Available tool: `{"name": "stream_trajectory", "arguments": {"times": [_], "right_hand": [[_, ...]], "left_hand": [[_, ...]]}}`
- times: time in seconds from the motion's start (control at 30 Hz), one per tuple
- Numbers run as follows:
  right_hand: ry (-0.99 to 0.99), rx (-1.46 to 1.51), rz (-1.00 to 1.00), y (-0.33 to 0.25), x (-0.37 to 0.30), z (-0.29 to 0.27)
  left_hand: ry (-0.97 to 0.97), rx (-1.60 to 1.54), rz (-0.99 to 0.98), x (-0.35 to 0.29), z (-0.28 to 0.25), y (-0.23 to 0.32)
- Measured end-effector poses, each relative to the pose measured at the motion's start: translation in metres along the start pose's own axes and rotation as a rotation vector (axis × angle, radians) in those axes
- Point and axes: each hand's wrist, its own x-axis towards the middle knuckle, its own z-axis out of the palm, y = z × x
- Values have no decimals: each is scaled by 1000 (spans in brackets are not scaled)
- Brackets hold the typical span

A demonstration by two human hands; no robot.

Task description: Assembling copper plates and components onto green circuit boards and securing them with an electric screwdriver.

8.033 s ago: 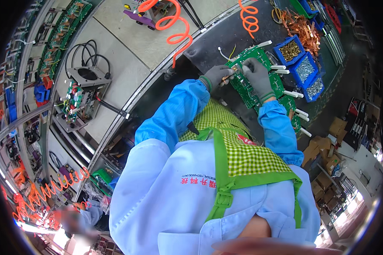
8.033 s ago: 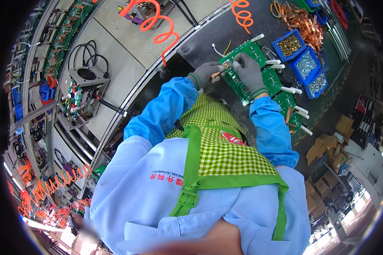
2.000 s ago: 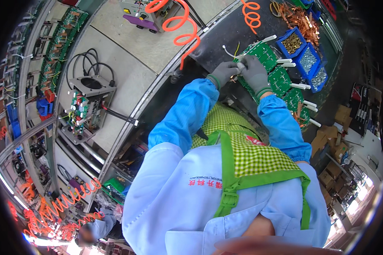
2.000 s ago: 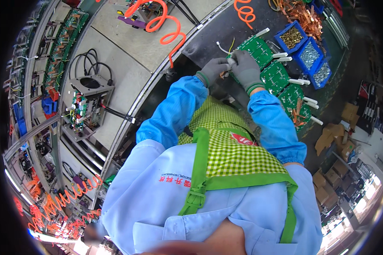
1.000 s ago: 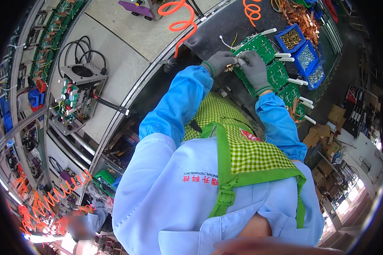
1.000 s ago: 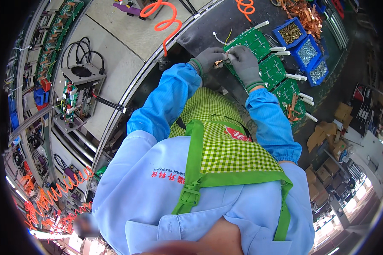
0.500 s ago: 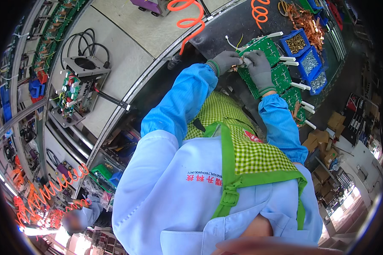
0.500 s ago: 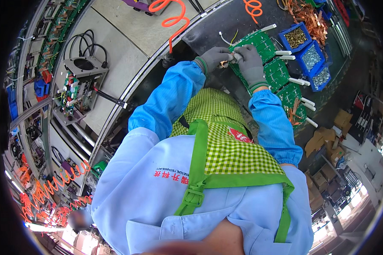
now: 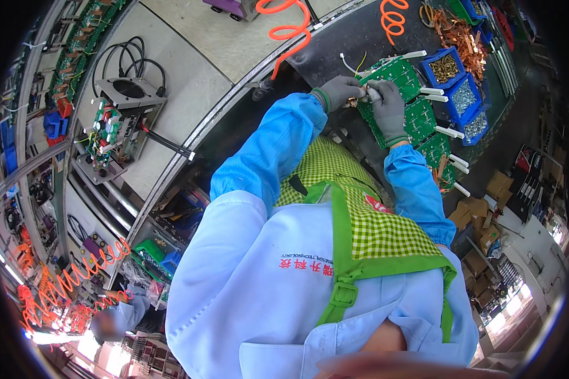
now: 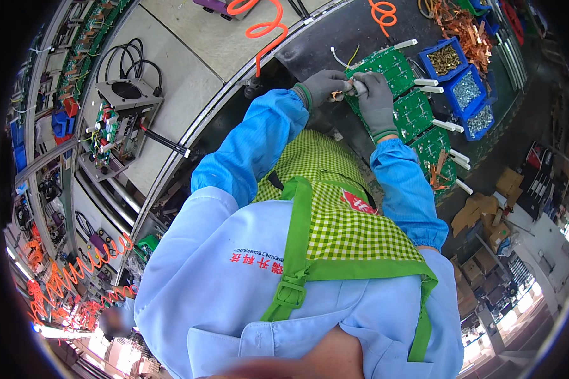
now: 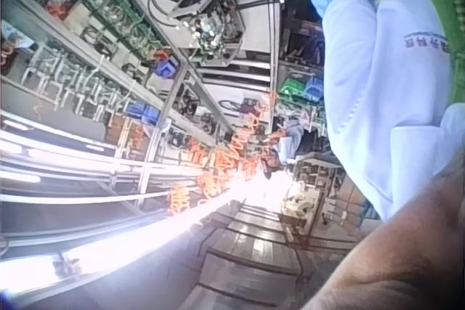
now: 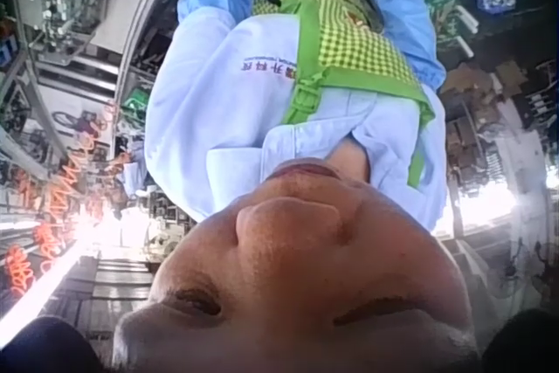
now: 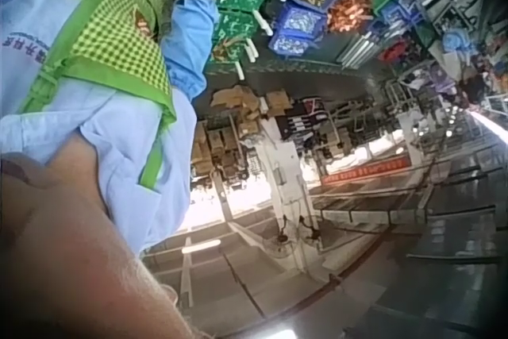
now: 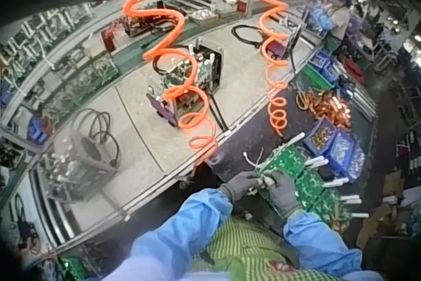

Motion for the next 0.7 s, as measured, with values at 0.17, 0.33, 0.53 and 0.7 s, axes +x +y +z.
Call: {"name": "stream_trajectory", "arguments": {"times": [0.17, 0.33, 0.53, 0.7], "right_hand": [[-1, -32, 5, 1, -1, 1], [16, -36, 46, 2, -2, 3], [17, -65, 140, 3, 1, 9], [19, -66, 214, -13, 9, 9]], "left_hand": [[2, 24, 25, 0, 1, -1], [10, 24, 5, -3, 3, 0], [8, 0, 48, 1, 2, -4], [32, 9, 35, 3, 1, -5]]}}
